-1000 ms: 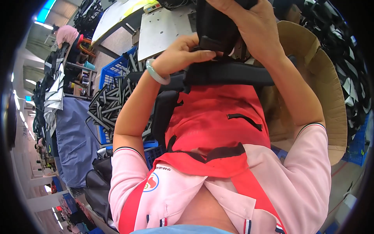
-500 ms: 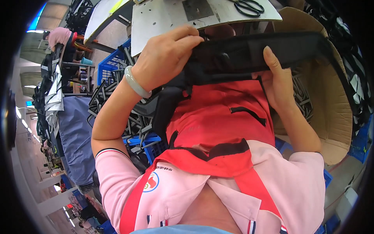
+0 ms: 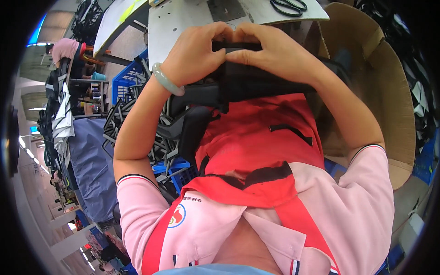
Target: Assembling and finishing padded black straps at a factory workstation.
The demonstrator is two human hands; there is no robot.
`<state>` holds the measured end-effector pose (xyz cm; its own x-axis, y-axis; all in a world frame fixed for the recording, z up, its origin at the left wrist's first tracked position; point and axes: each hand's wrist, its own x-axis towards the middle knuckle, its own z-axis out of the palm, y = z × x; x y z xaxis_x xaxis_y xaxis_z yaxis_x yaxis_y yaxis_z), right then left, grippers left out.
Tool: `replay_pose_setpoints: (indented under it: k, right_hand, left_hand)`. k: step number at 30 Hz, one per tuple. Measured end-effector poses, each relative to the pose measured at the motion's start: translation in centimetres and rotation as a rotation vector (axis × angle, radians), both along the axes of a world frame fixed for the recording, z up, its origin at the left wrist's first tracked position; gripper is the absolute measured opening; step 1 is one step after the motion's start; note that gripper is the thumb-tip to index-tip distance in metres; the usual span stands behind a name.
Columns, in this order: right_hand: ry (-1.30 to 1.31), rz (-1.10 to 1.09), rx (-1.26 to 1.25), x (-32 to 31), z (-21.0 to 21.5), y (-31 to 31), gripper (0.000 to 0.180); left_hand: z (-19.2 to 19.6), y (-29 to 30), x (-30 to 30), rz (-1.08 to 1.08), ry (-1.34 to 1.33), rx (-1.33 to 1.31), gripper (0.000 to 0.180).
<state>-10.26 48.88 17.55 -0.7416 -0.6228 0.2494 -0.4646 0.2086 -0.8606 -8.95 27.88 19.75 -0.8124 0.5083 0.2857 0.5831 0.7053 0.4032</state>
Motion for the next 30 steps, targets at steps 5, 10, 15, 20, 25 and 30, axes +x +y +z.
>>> replay_pose_setpoints:
  k: [5,10,15,20,25,30]
  right_hand:
    - [-0.312,0.11,0.089,-4.2,0.1,0.5,0.02]
    - [-0.42,0.136,0.029,-6.8,0.9,0.0,0.019]
    - [-0.622,0.118,-0.071,-9.8,1.6,-1.2,0.02]
    - [-0.633,0.158,-0.117,-13.9,0.3,-2.1,0.021]
    - [-0.679,0.15,-0.163,-16.3,-0.7,-3.3,0.018]
    - [-0.828,0.126,-0.253,-17.8,-1.9,-3.3,0.021]
  left_hand:
    - [-0.7,-2.4,-2.2,-0.025,-0.698,0.38,0.028]
    - [-1.8,-2.3,-3.8,0.094,-0.844,0.686,0.021]
    - [-2.2,-3.4,-7.0,0.135,-0.914,0.946,0.02]
    - [-2.6,-3.4,-9.3,0.216,-0.918,1.116,0.021]
    - [-4.2,-3.8,-11.9,0.298,-0.952,1.281,0.021]
    - [-5.7,-4.0,-14.2,0.275,-1.02,1.317,0.023]
